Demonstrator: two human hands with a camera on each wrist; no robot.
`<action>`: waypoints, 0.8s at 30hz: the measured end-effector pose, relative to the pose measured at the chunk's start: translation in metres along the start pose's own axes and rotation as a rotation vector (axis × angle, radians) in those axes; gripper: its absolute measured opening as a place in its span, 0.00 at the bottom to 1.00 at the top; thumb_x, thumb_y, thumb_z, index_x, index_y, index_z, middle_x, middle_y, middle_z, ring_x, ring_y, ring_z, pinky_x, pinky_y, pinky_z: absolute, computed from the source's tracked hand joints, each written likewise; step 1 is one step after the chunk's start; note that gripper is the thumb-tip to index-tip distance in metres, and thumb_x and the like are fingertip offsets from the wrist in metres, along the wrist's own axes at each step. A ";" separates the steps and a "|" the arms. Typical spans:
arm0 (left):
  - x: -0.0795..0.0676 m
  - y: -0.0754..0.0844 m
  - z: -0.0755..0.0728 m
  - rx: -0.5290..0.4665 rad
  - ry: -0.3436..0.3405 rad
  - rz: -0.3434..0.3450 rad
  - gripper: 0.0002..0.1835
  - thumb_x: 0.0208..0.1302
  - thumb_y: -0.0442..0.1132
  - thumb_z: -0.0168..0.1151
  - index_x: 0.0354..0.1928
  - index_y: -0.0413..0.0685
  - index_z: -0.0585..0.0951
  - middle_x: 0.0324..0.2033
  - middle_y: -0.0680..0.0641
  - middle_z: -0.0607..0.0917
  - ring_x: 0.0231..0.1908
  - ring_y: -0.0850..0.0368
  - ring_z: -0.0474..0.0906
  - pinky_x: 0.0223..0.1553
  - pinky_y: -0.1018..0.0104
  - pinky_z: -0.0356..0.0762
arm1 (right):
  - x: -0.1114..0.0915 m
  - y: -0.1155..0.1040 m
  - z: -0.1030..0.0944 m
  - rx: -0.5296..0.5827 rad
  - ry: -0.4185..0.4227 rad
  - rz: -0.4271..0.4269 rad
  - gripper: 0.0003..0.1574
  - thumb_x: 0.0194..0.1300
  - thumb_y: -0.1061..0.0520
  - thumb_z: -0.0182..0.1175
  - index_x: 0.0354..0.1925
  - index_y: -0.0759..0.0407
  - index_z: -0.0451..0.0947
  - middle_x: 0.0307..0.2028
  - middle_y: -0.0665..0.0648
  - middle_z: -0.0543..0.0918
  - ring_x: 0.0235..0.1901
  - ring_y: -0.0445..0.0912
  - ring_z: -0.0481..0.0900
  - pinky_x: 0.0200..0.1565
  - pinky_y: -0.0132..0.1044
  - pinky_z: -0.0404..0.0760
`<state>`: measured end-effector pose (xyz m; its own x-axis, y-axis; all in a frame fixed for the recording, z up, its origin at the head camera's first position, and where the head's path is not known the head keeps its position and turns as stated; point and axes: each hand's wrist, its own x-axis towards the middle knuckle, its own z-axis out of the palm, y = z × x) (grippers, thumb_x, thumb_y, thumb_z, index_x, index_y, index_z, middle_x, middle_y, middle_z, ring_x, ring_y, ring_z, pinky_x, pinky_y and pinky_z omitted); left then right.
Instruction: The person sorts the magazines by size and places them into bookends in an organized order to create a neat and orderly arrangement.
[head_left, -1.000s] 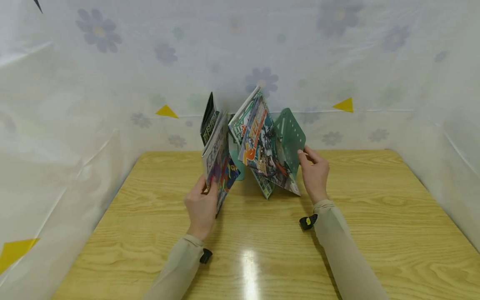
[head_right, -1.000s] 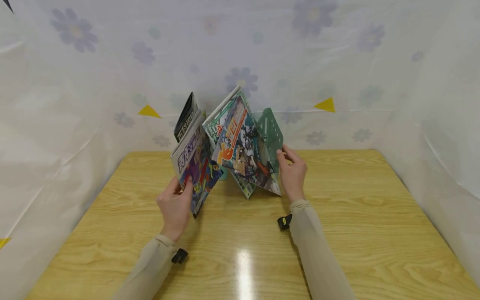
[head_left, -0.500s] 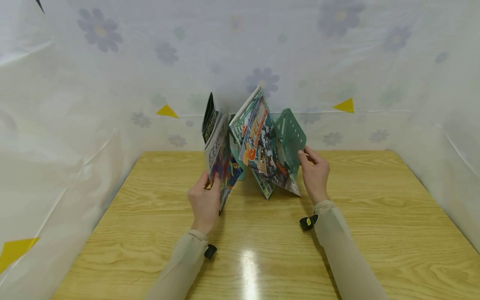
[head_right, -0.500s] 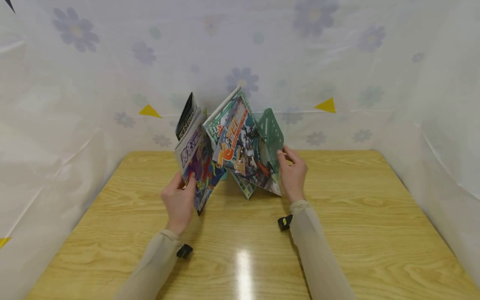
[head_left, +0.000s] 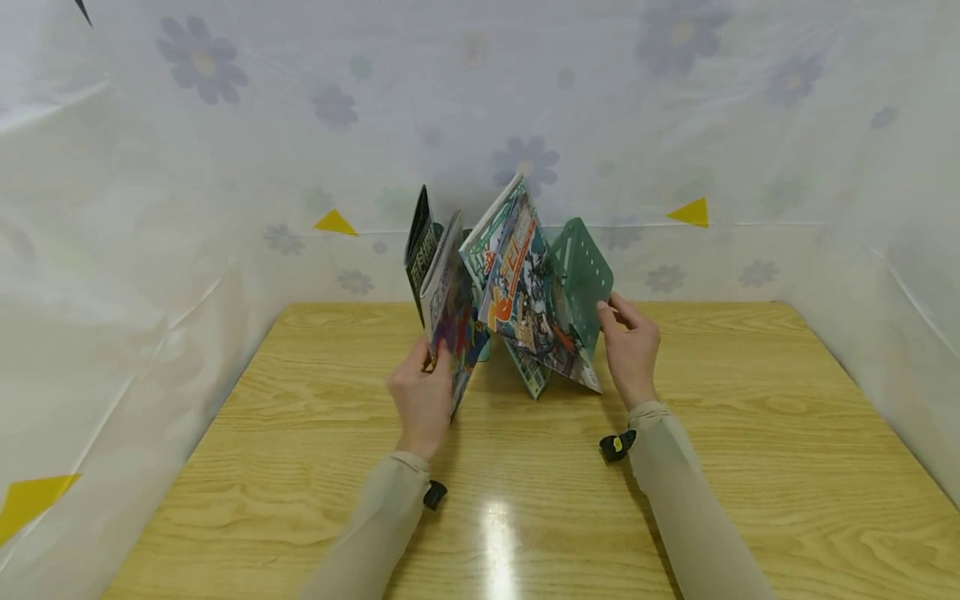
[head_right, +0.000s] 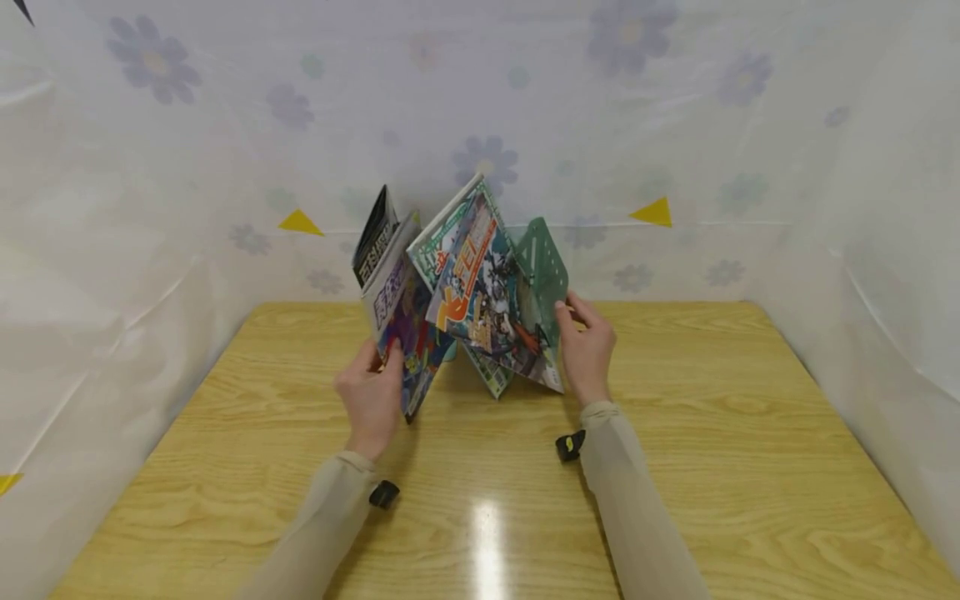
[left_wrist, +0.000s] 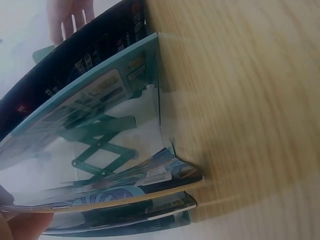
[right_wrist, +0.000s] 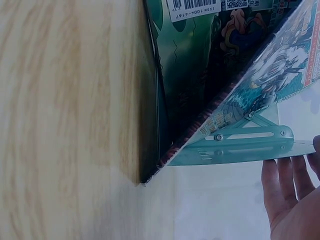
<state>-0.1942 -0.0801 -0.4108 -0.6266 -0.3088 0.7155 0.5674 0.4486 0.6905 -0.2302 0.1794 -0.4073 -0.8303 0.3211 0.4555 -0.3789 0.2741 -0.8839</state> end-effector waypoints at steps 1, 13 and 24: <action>0.000 0.000 0.001 -0.013 -0.003 -0.013 0.10 0.66 0.29 0.61 0.46 0.35 0.86 0.38 0.37 0.87 0.33 0.46 0.87 0.28 0.65 0.85 | 0.000 0.000 0.000 0.000 0.001 -0.002 0.24 0.73 0.55 0.57 0.64 0.62 0.74 0.58 0.62 0.79 0.50 0.54 0.77 0.38 0.26 0.77; 0.002 0.001 0.011 0.012 0.011 -0.051 0.11 0.68 0.33 0.60 0.48 0.39 0.86 0.38 0.41 0.88 0.33 0.56 0.86 0.27 0.66 0.84 | -0.001 -0.001 0.000 0.003 0.009 -0.013 0.24 0.73 0.56 0.57 0.64 0.62 0.74 0.58 0.63 0.79 0.49 0.55 0.77 0.37 0.25 0.76; 0.005 -0.005 0.020 0.048 0.066 0.004 0.18 0.67 0.31 0.61 0.59 0.45 0.82 0.46 0.43 0.86 0.41 0.56 0.86 0.35 0.62 0.85 | 0.000 0.001 -0.001 0.009 -0.005 -0.009 0.24 0.73 0.56 0.57 0.64 0.62 0.74 0.58 0.62 0.79 0.49 0.53 0.77 0.37 0.25 0.77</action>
<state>-0.2109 -0.0671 -0.4123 -0.5866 -0.3608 0.7251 0.5428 0.4894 0.6826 -0.2303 0.1806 -0.4078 -0.8291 0.3141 0.4626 -0.3898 0.2684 -0.8809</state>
